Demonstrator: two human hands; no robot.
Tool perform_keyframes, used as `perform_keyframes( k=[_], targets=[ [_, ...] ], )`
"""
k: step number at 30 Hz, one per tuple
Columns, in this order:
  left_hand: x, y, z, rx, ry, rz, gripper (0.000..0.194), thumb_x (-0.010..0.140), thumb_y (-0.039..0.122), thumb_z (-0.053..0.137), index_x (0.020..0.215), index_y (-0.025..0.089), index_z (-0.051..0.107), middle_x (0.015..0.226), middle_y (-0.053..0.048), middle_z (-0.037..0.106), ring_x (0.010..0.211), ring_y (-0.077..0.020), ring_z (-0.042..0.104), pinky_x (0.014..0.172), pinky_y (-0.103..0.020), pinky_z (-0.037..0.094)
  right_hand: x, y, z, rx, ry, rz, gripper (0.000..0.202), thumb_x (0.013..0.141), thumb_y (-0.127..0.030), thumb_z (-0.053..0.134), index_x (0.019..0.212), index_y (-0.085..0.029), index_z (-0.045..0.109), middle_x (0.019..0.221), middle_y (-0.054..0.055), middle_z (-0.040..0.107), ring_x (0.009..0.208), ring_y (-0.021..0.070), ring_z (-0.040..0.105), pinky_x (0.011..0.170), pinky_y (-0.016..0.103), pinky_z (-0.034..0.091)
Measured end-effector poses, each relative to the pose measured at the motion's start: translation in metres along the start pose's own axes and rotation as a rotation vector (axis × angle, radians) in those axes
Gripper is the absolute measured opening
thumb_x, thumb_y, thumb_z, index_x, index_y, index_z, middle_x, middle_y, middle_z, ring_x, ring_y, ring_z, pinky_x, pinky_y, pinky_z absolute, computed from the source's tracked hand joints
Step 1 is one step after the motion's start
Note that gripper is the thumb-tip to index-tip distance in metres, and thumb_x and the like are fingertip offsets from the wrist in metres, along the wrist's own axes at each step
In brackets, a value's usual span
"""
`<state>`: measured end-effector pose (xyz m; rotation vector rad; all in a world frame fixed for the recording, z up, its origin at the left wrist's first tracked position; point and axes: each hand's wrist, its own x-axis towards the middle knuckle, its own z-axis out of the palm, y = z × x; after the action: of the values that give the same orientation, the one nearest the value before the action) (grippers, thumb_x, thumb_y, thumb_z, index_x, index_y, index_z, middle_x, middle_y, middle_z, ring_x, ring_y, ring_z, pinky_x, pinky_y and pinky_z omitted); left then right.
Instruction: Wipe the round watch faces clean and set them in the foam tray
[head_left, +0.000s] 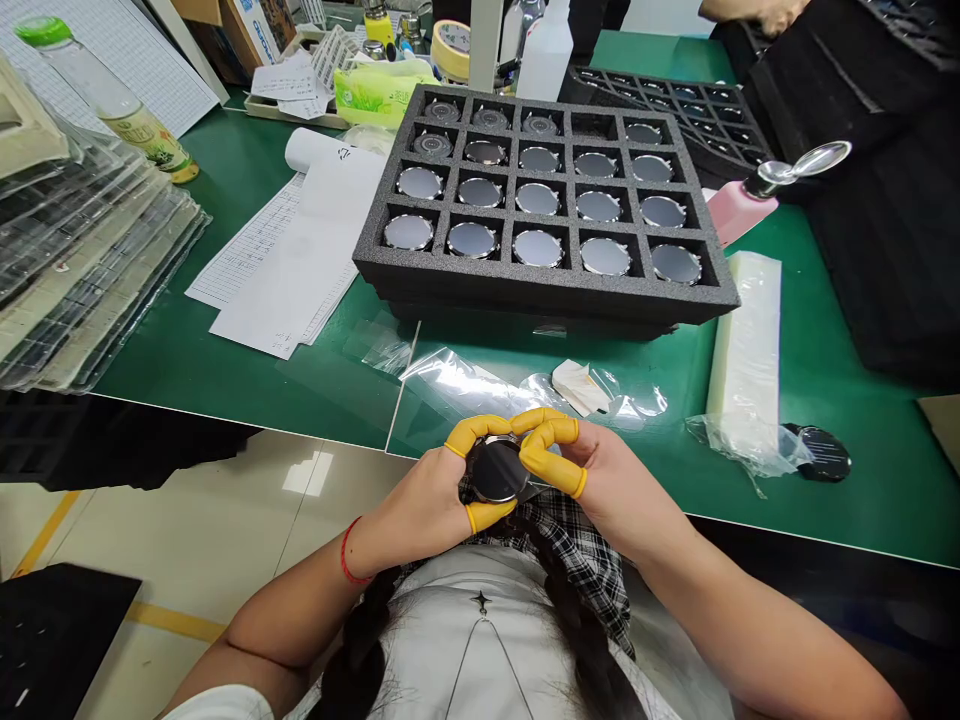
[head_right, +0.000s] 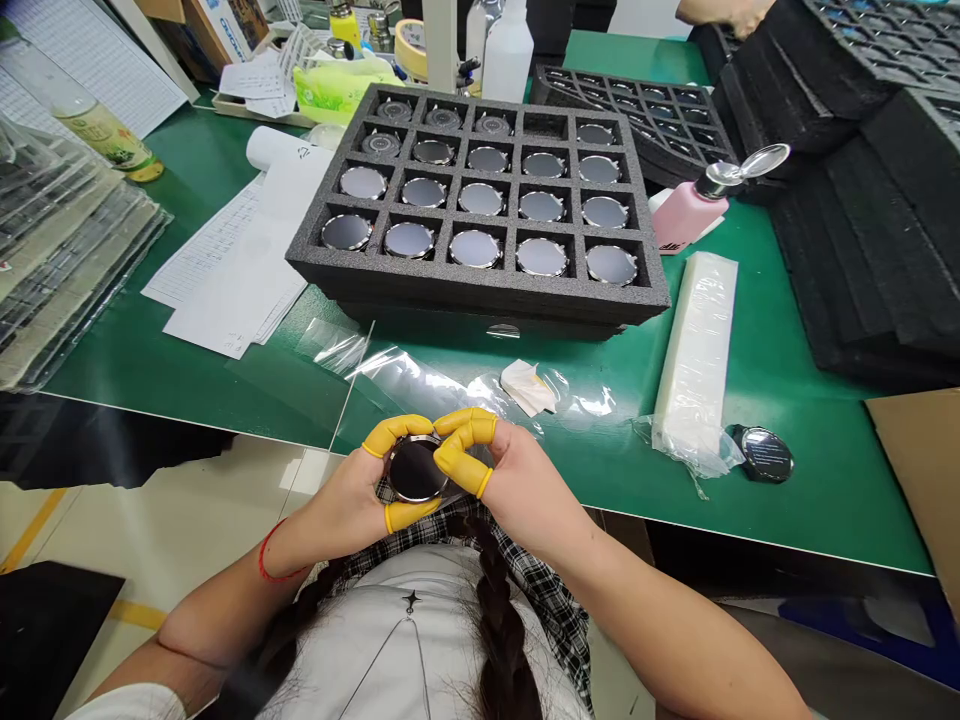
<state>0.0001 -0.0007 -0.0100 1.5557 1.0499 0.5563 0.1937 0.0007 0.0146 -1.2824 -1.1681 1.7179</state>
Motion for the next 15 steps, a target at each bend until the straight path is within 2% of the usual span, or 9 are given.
perform_keyframes(
  k=[11, 13, 15],
  targets=[
    [-0.0009, -0.0009, -0.0001, 0.001, -0.016, -0.008, 0.056, 0.081, 0.025, 0.071, 0.128, 0.029, 0.042, 0.124, -0.005, 0.059, 0.107, -0.0227, 0.061, 0.089, -0.035, 0.052, 0.0009, 0.0026, 0.0003, -0.046, -0.004, -0.03, 0.017, 0.083, -0.036, 0.069, 0.075, -0.022, 0.063, 0.112, 0.002, 0.066, 0.103, 0.0212, 0.06, 0.096, 0.039, 0.043],
    [-0.0008, -0.0002, -0.0002, 0.002, -0.012, -0.016, 0.055, 0.081, 0.025, 0.07, 0.128, 0.029, 0.042, 0.124, -0.005, 0.059, 0.107, -0.0226, 0.061, 0.088, -0.034, 0.052, -0.0003, 0.0025, 0.0011, -0.137, 0.038, -0.071, 0.015, 0.083, -0.033, 0.067, 0.074, -0.022, 0.062, 0.108, 0.003, 0.067, 0.101, 0.0221, 0.06, 0.095, 0.04, 0.042],
    [-0.0006, 0.0003, -0.0004, 0.01, 0.007, -0.028, 0.055, 0.081, 0.026, 0.071, 0.127, 0.029, 0.042, 0.123, -0.005, 0.06, 0.107, -0.0227, 0.061, 0.087, -0.033, 0.052, -0.0019, 0.0034, 0.0031, -0.272, 0.145, -0.152, 0.01, 0.083, -0.032, 0.066, 0.078, -0.023, 0.063, 0.104, 0.004, 0.066, 0.102, 0.0238, 0.058, 0.095, 0.043, 0.041]
  ],
)
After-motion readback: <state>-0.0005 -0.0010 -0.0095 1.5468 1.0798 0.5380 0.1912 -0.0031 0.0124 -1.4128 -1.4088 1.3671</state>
